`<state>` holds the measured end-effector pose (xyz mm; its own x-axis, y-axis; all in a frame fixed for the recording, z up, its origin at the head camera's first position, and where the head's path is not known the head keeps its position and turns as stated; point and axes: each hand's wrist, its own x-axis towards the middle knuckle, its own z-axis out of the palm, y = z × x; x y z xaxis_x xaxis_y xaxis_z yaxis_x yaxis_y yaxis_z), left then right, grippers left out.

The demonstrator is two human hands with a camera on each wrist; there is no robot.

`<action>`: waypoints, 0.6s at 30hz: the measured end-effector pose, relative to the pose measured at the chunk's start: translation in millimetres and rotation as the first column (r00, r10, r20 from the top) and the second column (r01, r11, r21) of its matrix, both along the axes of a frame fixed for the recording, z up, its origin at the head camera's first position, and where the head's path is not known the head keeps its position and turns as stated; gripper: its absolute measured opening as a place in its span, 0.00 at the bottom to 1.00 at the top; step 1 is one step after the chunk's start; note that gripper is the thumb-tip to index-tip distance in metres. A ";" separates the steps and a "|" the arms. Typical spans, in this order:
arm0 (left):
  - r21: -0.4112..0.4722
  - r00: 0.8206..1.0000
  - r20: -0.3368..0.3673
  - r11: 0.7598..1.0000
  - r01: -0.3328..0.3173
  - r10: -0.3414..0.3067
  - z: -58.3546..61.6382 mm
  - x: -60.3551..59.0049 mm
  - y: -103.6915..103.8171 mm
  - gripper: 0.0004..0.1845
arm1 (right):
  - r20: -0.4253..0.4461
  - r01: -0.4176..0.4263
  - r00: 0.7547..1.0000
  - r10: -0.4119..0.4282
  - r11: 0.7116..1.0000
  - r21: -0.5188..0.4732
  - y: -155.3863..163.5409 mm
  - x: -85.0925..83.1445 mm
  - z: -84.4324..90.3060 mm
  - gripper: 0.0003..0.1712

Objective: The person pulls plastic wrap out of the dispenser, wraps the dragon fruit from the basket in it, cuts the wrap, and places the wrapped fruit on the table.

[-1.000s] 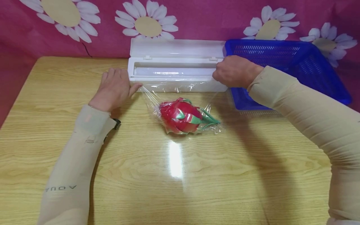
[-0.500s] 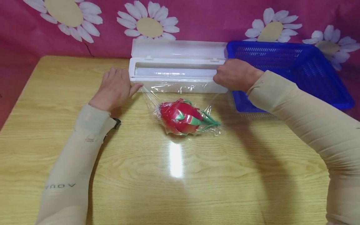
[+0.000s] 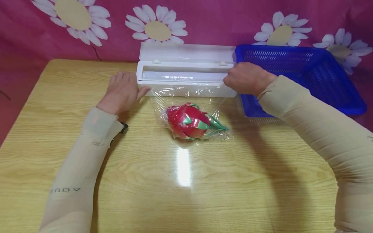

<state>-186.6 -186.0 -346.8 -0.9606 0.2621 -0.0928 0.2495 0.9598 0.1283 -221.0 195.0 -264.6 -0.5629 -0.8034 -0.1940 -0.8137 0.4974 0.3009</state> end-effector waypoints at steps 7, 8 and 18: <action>-0.038 1.000 0.000 0.999 0.006 -0.006 3.3 0.1 1.5 0.34 | 0.071 0.093 0.994 -0.084 0.988 -0.124 -1.4 5.9 4.4 0.10; -0.050 1.000 -0.004 0.999 0.007 -0.007 3.9 0.4 1.5 0.34 | 0.077 0.102 0.993 -0.092 0.986 -0.133 -2.1 7.2 5.5 0.10; -0.096 0.998 -0.063 0.995 0.011 -0.017 9.9 6.7 1.2 0.37 | 0.072 0.171 0.985 -0.158 0.961 -0.218 -4.2 24.6 14.6 0.12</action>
<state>-179.8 -184.8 -336.8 -0.9616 0.2686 -0.0566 0.2679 0.9633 0.0191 -196.4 190.8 -250.0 -0.6846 -0.7269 -0.0544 -0.7269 0.6752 0.1255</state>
